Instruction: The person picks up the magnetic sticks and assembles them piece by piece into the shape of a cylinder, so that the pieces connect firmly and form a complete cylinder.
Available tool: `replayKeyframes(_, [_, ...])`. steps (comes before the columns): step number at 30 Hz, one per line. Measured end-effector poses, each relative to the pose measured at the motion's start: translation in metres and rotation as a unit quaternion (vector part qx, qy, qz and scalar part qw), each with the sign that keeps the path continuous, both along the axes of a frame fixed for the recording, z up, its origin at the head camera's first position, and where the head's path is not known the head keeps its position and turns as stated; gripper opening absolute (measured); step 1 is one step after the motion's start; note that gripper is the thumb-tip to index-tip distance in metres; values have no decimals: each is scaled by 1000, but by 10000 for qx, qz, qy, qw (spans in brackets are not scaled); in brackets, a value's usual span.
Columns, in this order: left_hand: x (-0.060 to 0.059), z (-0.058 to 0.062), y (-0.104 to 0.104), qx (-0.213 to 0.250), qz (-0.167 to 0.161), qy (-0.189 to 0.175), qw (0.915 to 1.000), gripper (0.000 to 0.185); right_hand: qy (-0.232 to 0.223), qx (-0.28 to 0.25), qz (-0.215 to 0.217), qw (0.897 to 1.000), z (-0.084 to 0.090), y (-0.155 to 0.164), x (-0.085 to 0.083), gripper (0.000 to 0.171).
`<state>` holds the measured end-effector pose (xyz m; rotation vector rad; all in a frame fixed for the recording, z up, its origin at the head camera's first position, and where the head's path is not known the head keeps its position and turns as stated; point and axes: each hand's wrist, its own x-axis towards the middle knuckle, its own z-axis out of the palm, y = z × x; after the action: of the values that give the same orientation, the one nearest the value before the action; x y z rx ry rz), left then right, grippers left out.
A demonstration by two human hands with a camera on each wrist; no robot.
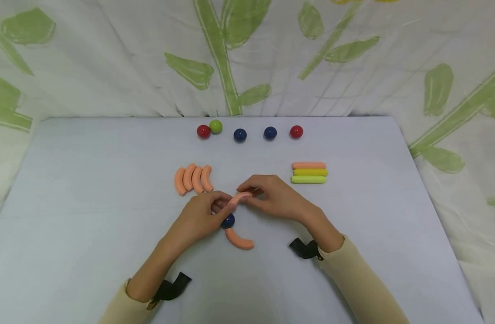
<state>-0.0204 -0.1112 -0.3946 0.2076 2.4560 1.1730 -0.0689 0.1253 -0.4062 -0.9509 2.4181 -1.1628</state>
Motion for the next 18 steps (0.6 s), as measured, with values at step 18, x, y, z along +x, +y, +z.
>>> replayKeyframes(18, [0, 0, -3, 9, -29, -22, 10000, 36, -303, 56, -202, 9993, 2, 8, -6, 16])
